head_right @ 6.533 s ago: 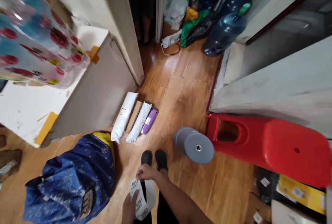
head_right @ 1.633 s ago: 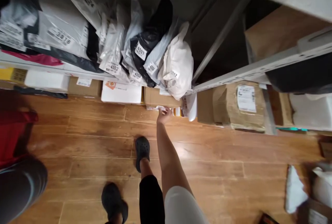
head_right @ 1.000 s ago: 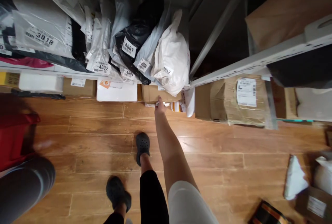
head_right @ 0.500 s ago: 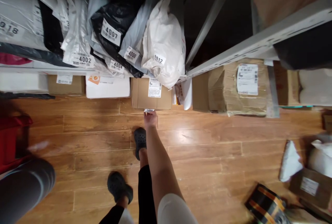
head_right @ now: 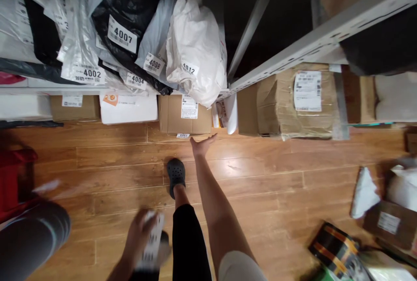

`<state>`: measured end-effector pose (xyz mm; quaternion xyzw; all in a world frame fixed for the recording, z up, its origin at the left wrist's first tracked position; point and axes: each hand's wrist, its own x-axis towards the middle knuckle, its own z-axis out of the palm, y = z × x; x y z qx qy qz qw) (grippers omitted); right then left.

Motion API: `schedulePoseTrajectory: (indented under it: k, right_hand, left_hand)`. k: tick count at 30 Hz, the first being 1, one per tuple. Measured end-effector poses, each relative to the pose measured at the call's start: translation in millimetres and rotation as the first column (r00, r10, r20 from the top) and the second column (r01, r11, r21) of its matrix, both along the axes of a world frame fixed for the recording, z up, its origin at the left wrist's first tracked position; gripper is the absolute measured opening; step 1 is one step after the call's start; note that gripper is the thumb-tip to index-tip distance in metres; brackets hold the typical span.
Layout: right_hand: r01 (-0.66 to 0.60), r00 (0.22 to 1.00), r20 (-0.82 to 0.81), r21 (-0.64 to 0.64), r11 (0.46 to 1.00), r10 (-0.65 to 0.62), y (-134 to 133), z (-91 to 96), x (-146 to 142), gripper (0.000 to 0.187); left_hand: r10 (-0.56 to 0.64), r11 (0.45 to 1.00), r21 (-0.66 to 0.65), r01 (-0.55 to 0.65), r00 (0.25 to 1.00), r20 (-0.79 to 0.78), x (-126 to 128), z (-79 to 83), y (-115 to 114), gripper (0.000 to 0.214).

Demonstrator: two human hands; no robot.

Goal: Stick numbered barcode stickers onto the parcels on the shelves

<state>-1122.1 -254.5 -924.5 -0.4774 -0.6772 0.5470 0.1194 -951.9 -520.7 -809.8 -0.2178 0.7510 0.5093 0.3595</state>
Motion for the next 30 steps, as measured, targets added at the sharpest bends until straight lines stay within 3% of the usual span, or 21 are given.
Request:
schedulePoseTrajectory:
  k: [1, 2, 4, 5, 6, 8, 10, 13, 15, 17, 20, 25, 30]
  right_hand:
    - [-0.090, 0.996, 0.011, 0.132, 0.987, 0.089, 9, 4.5, 0, 0.137]
    - [-0.207, 0.978, 0.038, 0.264, 0.942, 0.205, 17, 6.4, -1, 0.142]
    - [-0.424, 0.901, 0.126, 0.464, 0.778, 0.415, 30, 2.9, -5, 0.142]
    - [-0.485, 0.863, 0.155, 0.519, 0.704, 0.481, 34, -1.5, -7, 0.139]
    - [-0.506, 0.842, 0.150, 0.551, 0.664, 0.517, 38, -6.3, -9, 0.136]
    - [-0.504, 0.819, 0.098, 0.593, 0.628, 0.565, 44, -13.8, -9, 0.128]
    - [-0.507, 0.787, 0.016, 0.588, 0.631, 0.617, 49, -13.7, -5, 0.121]
    - [-0.566, 0.730, -0.106, 0.461, 0.684, 0.675, 53, 1.1, 8, 0.113]
    - [-0.571, 0.738, -0.127, 0.404, 0.714, 0.663, 49, 13.0, 15, 0.115]
    - [-0.526, 0.781, -0.095, 0.433, 0.732, 0.617, 40, 20.0, 17, 0.122]
    - [-0.432, 0.843, -0.030, 0.557, 0.709, 0.537, 26, 18.0, 9, 0.132]
    - [-0.348, 0.906, 0.077, 0.696, 0.629, 0.416, 16, -1.7, -6, 0.141]
    - [-0.295, 0.936, 0.087, 0.719, 0.629, 0.341, 10, -18.4, -12, 0.133]
  left_hand:
    - [-0.095, 0.995, -0.055, 0.087, 0.981, -0.168, -32, -12.7, 6, 0.023]
    - [-0.207, 0.977, -0.122, 0.175, 0.915, -0.345, -69, -26.7, 14, 0.022]
    - [-0.393, 0.918, -0.208, 0.337, 0.708, -0.587, -144, -55.3, 34, 0.023]
    - [-0.393, 0.914, -0.182, 0.363, 0.672, -0.628, -176, -68.2, 44, 0.022]
    - [-0.387, 0.904, -0.110, 0.413, 0.682, -0.621, -202, -79.4, 52, 0.022]
    - [-0.265, 0.938, 0.048, 0.344, 0.799, -0.540, -233, -94.6, 64, 0.022]
    - [-0.172, 0.946, 0.174, 0.274, 0.878, -0.448, -240, -98.8, 68, 0.032]
    - [-0.022, 0.940, 0.317, 0.128, 0.947, -0.319, -232, -89.0, 65, 0.044]
    - [0.074, 0.922, 0.386, 0.036, 0.961, -0.265, -228, -79.6, 62, 0.048]
    - [0.134, 0.903, 0.430, -0.019, 0.962, -0.237, -227, -73.2, 62, 0.050]
    - [0.158, 0.899, 0.435, -0.049, 0.963, -0.219, -229, -71.4, 65, 0.049]
    - [0.100, 0.915, 0.402, 0.012, 0.961, -0.257, -229, -79.4, 67, 0.044]
    - [0.090, 0.935, 0.353, 0.038, 0.936, -0.340, -231, -87.6, 70, 0.033]
